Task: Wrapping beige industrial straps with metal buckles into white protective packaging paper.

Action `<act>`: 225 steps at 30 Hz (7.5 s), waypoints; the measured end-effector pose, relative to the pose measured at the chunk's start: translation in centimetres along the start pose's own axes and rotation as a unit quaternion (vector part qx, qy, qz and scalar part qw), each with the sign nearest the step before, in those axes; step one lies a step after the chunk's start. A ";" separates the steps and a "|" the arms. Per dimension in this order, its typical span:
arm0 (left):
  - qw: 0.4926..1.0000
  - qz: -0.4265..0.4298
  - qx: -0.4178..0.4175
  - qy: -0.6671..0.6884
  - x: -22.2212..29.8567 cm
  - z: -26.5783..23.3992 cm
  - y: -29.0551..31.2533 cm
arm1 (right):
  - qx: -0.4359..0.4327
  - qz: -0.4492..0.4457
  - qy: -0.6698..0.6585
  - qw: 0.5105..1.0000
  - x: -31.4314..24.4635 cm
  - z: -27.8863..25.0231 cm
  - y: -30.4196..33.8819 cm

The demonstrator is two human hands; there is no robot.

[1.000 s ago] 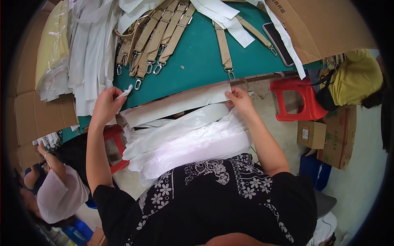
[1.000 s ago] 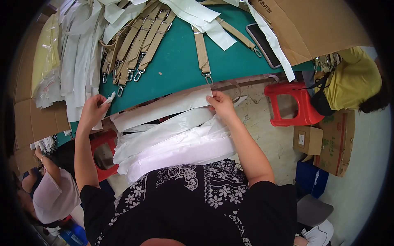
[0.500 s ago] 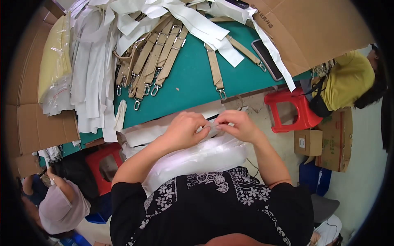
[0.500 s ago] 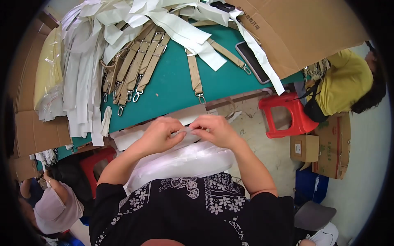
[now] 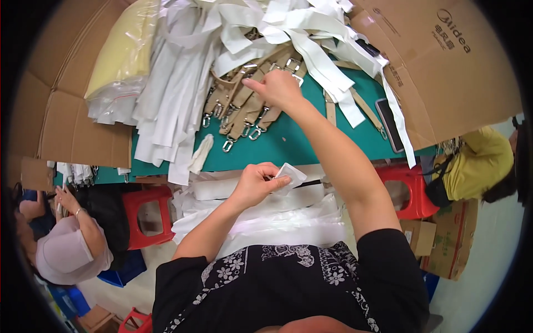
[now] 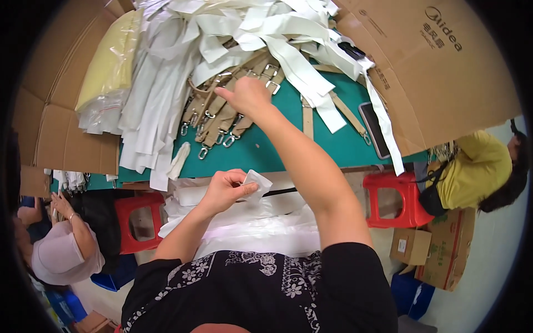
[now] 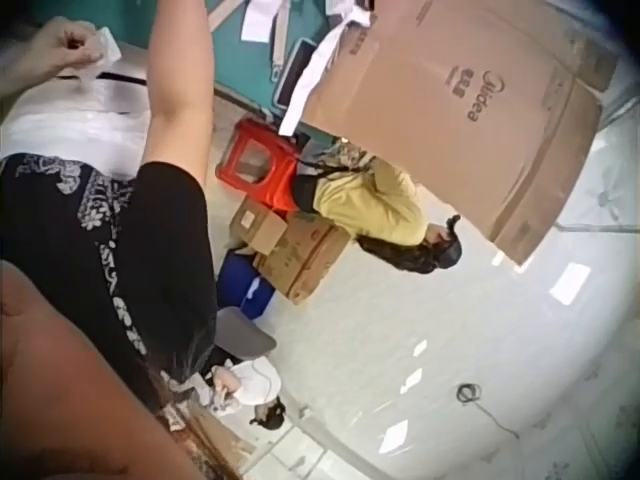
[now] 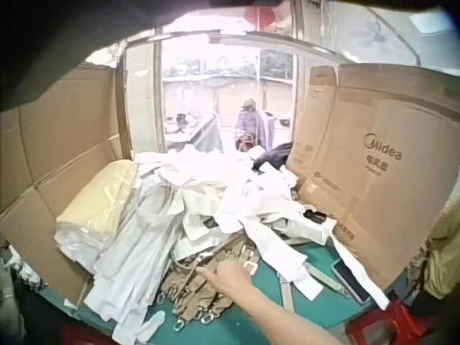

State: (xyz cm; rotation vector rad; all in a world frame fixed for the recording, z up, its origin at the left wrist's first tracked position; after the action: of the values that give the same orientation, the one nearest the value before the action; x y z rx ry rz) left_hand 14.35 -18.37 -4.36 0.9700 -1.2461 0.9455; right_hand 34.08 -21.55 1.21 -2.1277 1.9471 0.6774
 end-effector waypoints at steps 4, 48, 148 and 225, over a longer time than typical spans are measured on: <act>0.998 0.035 0.036 -0.033 0.4 -2.1 1.6 | -0.038 0.009 -0.031 0.999 -3.6 1.8 -2.6; 0.997 0.004 0.070 -0.012 0.8 -2.7 3.8 | -0.165 -0.170 -0.551 0.801 1.2 -2.5 18.8; 0.991 0.030 0.068 -0.115 5.7 -15.1 4.4 | -0.003 -0.008 -0.794 0.608 -4.5 -1.8 9.8; 0.786 0.422 0.391 -0.228 31.7 -20.0 18.0 | -0.124 -0.438 -0.509 0.731 -27.1 -11.1 18.3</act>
State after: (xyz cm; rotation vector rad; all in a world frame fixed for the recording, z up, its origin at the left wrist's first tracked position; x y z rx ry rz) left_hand 6.20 7.65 27.06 1.3439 -1.7984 2.1496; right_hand 17.42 -4.32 26.16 -1.7746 0.2314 1.4408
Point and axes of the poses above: each hand's wrist, its own y-axis away from the middle knuckle, its own z-axis out of the palm, x = y × z, the point moved 10 cm from there along -y, towards the middle knuckle, and after that the axes turned 10 degrees about z, right-handed, at the moved point
